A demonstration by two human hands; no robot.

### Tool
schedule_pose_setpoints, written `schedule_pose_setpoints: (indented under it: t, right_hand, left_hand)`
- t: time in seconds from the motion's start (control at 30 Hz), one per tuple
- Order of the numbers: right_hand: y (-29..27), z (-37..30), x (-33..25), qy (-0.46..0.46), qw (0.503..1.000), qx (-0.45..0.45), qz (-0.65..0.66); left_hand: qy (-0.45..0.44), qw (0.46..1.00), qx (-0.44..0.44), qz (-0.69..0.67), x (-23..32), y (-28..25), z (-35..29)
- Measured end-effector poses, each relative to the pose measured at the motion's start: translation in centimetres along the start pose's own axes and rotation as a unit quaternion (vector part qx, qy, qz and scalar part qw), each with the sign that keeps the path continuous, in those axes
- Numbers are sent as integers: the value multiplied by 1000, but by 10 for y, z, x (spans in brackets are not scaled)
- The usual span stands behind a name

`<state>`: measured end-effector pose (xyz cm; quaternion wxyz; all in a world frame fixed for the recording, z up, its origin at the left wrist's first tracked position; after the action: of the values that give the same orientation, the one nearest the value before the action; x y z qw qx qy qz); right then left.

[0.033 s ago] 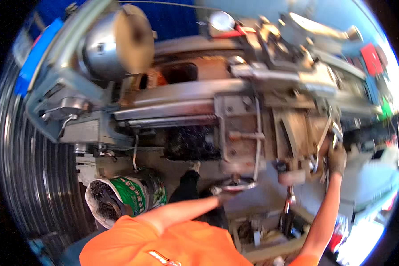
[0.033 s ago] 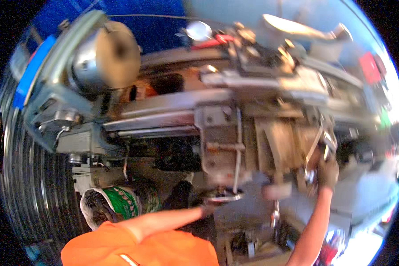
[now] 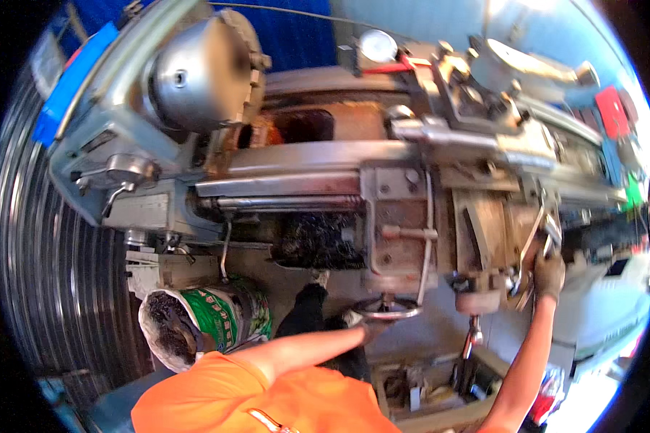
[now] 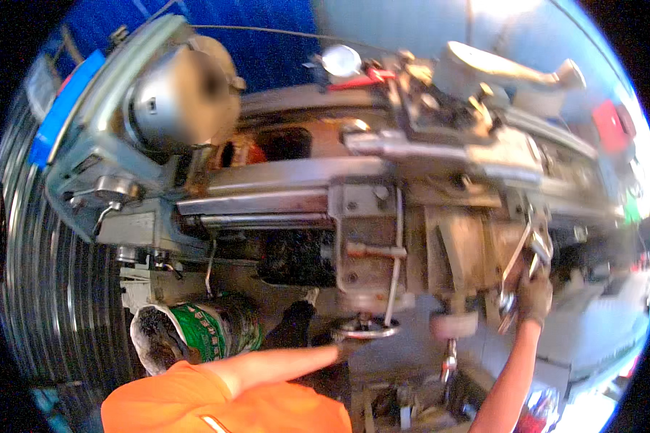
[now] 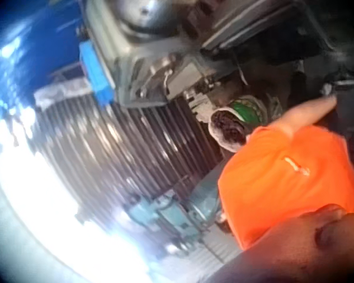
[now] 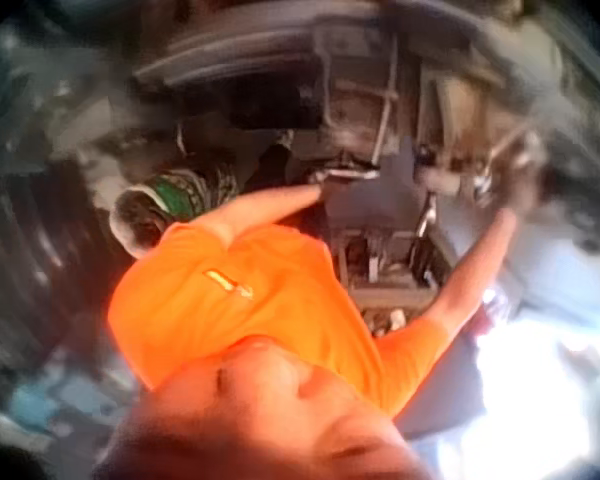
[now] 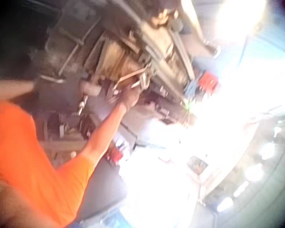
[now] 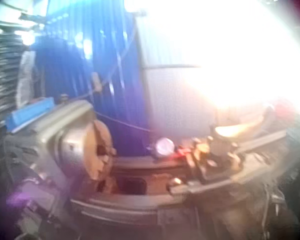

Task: The person uses a wrench to tighten a component on a lathe, rotates the chuck by hand, and uses a soft-faced hammer to tap the workpiece into alignment while observing a dial indicator.

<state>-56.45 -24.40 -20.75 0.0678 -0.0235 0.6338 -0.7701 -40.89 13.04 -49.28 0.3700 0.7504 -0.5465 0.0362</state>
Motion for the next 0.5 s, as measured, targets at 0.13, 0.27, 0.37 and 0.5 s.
schedule_pose_setpoints:
  t: [0.13,0.27,0.37,0.5]
  right_hand:
    - [13,6,-8,-10,999,33,19]
    - [15,-5,-2,-7,996,34,80]
    - [-16,-16,-21,51,988,-8,147]
    - [-32,-49,22,33,954,91,283]
  left_hand:
    - [32,984,34,-174,7,28,52]
    - [54,946,70,-312,5,41,91]
    - [60,911,9,-408,3,49,77]
    - [87,957,86,-265,-5,-13,-39]
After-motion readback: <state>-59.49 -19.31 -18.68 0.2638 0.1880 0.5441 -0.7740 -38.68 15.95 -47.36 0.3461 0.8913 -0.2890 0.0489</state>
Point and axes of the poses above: each hand's wrist, its own z-axis towards the middle knuckle, its own y-axis out of the palm, x = y × z, the point moved 5 cm from there along z, towards the middle knuckle, and after that the axes turned 11 degrees about x, right-handed, at the moved point
